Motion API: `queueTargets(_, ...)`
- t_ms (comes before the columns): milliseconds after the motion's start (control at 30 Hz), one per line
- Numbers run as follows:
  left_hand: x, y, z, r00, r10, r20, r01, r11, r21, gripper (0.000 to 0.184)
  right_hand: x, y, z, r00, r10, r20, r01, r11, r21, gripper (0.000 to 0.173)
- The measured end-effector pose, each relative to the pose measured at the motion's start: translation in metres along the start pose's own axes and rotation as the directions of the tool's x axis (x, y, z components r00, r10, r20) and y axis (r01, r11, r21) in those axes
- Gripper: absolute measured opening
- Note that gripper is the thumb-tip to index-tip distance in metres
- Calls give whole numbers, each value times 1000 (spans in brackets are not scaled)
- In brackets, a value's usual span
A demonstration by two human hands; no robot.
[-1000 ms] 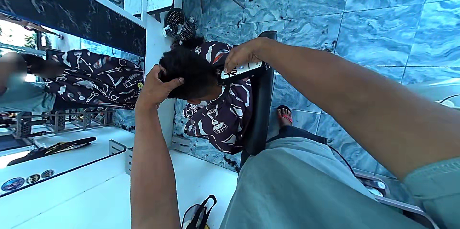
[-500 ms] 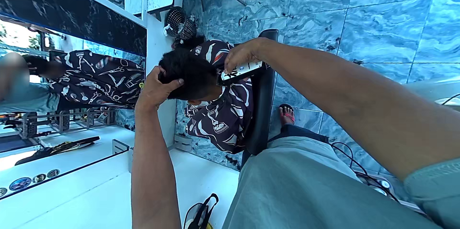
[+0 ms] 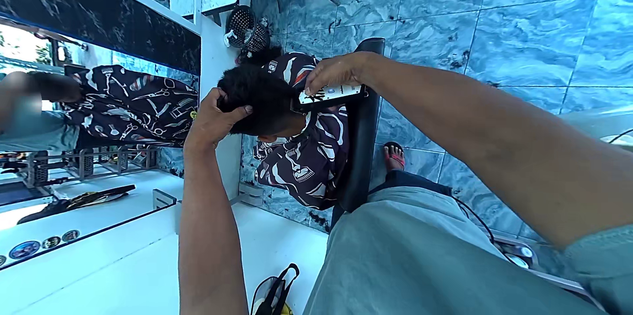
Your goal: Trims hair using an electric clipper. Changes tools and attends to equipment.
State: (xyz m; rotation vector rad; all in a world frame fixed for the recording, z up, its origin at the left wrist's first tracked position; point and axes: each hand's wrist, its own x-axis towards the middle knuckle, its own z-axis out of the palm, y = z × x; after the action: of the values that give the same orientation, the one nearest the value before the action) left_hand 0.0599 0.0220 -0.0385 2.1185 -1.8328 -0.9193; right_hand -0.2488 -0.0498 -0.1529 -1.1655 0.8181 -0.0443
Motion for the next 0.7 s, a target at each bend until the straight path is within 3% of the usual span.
queueTargets(133,-3,-5,-3,1000,19,18,-18,999,-42,52,-2,-2,8,995,76,-62,-93,926,-367,26)
queueTargets(267,-8,-23,-7,996,84,40,-81,994,-80,58,-3,-10,16,990,57,-131,-122,816,-565,30)
queueTargets(333,-8,-31,-4,994,106,38,-102,992,-80,58,-8,-18,21,986,52,-160,-137,802,-581,27)
queueTargets(500,-4,-39,0,989,150,10,-149,985,-88,60,-11,-17,25,979,101,-177,-169,890,-424,27)
queueTargets(700,3,-42,-1,980,195,27,-193,978,-83,63,-12,-16,35,974,20,-228,-138,846,-515,26)
